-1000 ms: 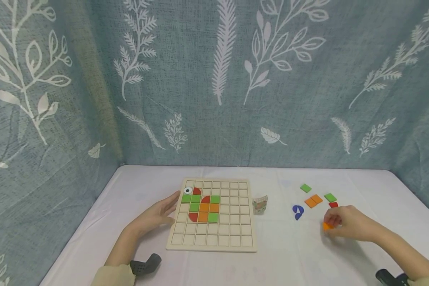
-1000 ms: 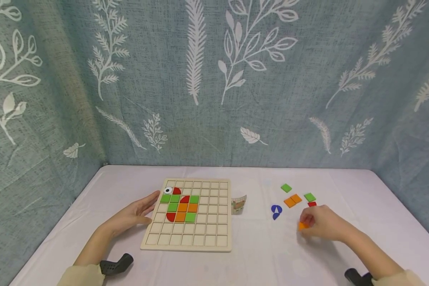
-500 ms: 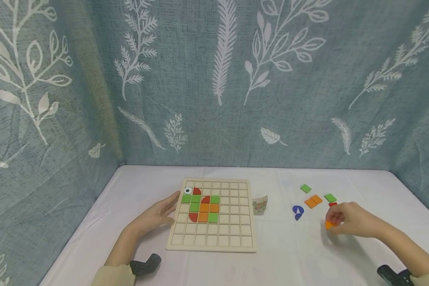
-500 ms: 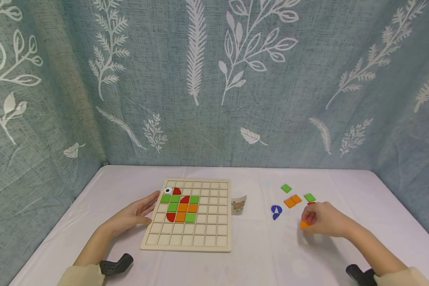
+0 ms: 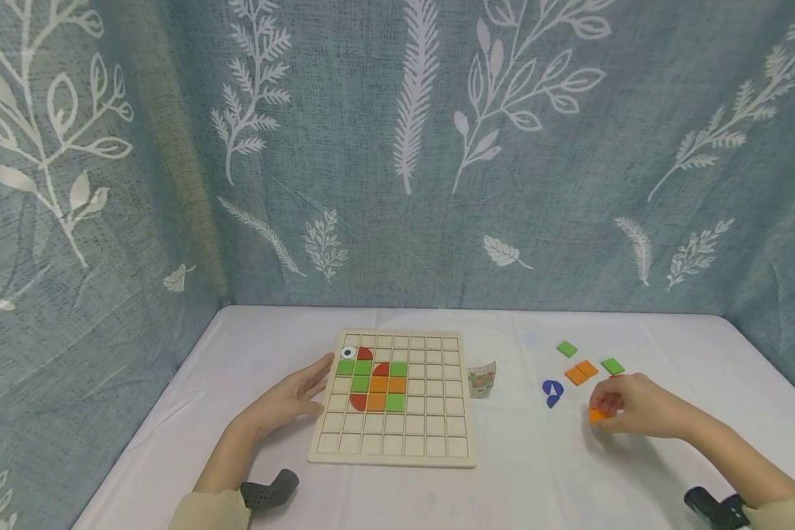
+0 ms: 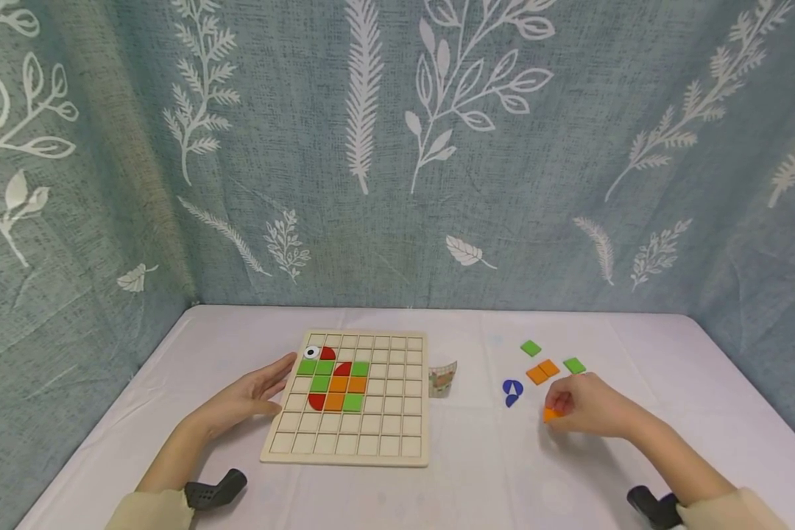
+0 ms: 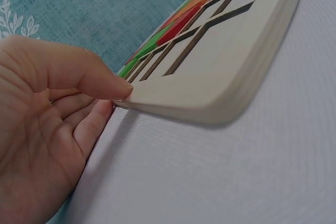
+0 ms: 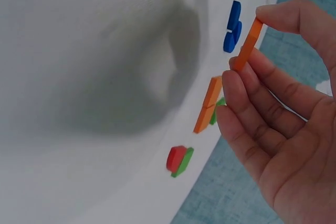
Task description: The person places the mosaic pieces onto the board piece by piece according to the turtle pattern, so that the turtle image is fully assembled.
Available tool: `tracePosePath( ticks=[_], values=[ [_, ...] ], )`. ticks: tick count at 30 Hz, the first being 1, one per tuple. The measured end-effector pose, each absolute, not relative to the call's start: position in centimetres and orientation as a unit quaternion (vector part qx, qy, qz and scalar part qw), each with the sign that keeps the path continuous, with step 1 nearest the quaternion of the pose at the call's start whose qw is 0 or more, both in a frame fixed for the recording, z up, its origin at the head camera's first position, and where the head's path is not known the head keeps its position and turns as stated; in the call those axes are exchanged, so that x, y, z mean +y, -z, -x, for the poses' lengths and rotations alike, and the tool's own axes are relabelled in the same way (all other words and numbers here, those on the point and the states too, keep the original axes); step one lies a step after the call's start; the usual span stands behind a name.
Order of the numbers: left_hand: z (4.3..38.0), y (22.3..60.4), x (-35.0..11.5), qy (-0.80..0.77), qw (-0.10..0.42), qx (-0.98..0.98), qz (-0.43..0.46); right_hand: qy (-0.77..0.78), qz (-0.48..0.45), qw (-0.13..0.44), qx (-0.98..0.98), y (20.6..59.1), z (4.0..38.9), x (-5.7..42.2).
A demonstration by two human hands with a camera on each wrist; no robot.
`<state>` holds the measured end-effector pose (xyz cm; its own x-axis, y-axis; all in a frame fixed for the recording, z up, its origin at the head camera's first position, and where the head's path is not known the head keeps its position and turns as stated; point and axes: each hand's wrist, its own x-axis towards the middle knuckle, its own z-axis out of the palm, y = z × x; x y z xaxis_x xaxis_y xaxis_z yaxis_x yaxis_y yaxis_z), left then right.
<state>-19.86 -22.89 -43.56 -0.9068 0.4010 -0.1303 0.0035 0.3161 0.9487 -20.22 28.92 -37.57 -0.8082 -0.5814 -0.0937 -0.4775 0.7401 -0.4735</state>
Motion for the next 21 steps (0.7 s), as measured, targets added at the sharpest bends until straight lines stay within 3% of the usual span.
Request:
tracePosePath(
  ticks=[21],
  values=[
    [19.8,43.6,-23.1,-0.569,0.174,0.793,-0.128,0.230,0.349,0.085,0.904,37.6,22.2,23.4]
  ],
)
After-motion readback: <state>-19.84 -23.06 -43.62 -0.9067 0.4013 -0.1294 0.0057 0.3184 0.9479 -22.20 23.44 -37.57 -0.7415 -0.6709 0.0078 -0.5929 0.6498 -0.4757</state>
